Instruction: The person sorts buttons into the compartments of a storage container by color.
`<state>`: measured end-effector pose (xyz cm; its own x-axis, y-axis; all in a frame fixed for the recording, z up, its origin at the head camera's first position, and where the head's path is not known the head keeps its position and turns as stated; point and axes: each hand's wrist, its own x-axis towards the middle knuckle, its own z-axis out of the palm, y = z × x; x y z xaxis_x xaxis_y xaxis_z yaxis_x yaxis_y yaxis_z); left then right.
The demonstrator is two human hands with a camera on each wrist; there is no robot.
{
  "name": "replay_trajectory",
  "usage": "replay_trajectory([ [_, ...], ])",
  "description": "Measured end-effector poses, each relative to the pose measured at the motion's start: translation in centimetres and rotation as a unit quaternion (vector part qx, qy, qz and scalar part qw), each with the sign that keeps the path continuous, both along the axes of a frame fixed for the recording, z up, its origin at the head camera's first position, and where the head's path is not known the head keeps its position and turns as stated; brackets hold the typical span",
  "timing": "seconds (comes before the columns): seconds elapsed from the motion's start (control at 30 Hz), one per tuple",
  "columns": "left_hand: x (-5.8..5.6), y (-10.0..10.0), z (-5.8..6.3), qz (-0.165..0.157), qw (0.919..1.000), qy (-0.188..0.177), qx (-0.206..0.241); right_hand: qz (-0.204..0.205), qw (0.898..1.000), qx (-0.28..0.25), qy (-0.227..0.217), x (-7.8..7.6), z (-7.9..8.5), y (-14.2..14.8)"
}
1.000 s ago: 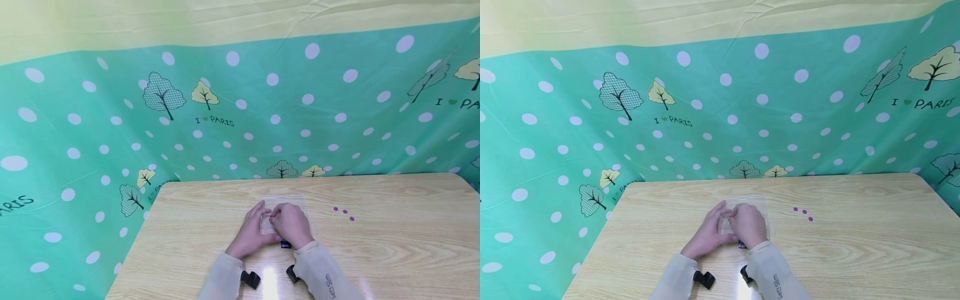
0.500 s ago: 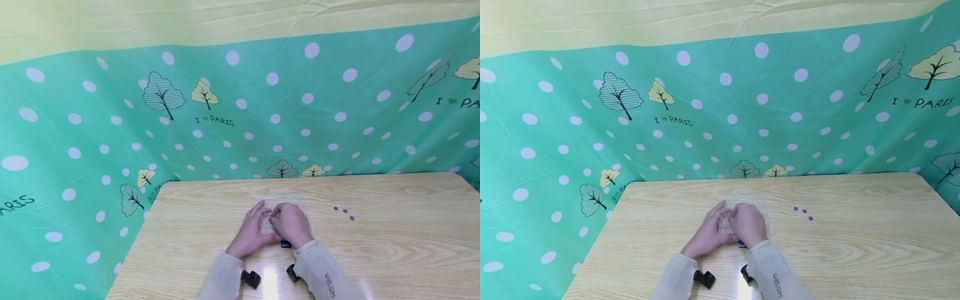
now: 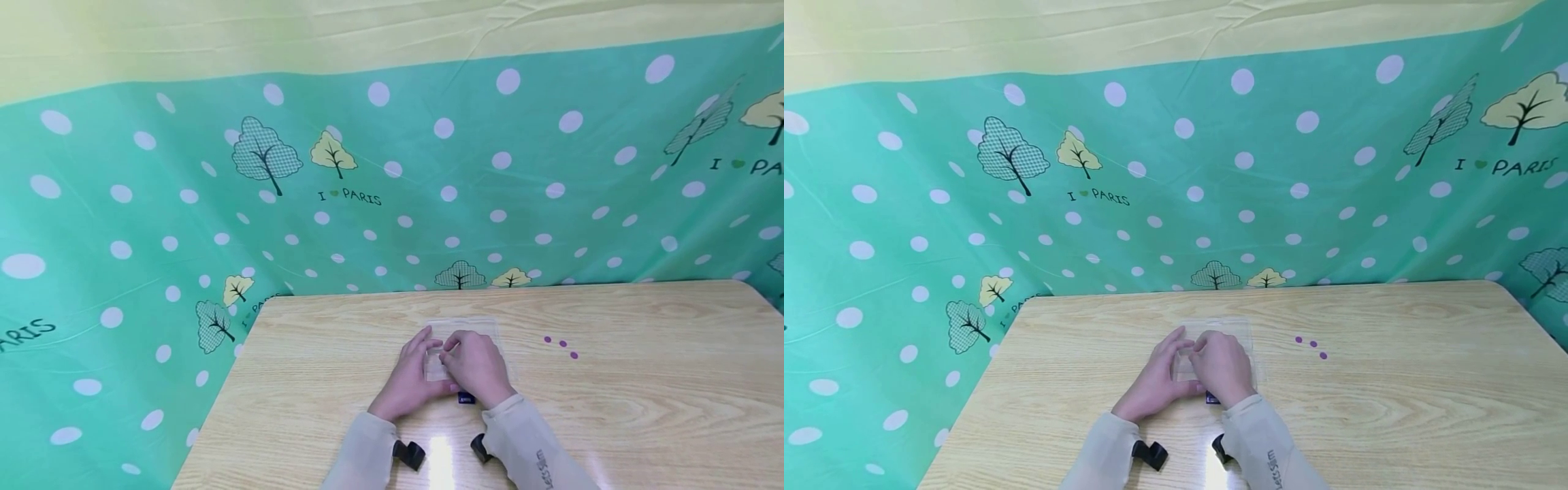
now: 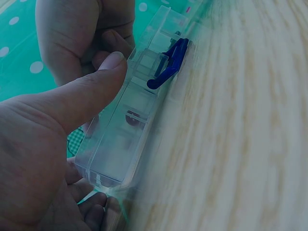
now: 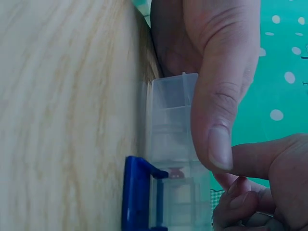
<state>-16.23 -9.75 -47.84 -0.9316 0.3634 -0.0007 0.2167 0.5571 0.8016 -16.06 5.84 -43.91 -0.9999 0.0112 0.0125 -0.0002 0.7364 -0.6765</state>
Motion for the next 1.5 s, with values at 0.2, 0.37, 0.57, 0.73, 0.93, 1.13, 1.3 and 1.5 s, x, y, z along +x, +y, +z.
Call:
replay_trajectory([
  [0.2,0.0,0.0,0.0,-0.002,1.0,0.001,0.0,-0.003,1.0,-0.024,0.008,0.4,0.6,0.7],
  [0.37,0.0,0.0,0.0,0.0,1.0,0.001,-0.005,-0.008,0.999,-0.031,0.01,0.6,0.7,1.5],
  [0.57,0.0,0.0,-0.1,0.005,1.0,-0.007,0.002,-0.016,0.999,-0.034,0.001,0.7,0.9,2.2],
  [0.73,0.0,0.0,-0.1,0.004,1.0,-0.006,0.0,-0.022,0.999,-0.038,0.007,0.9,1.1,2.9],
  [0.93,-0.1,0.0,-0.2,0.006,1.0,-0.002,-0.001,-0.038,0.998,-0.044,0.009,1.1,1.2,3.9],
  [1.13,-0.1,-0.1,-0.2,0.008,0.9999,-0.007,0.003,-0.054,0.997,-0.049,0.001,1.3,1.2,4.8],
  [1.3,-0.1,-0.1,-0.3,0.009,0.9999,-0.007,0.0,-0.062,0.997,-0.048,-0.001,1.5,1.2,5.8],
  [1.5,0.0,-0.1,-0.3,0.012,0.9999,-0.011,0.0,-0.08,0.995,-0.05,-0.015,1.6,0.9,6.7],
])
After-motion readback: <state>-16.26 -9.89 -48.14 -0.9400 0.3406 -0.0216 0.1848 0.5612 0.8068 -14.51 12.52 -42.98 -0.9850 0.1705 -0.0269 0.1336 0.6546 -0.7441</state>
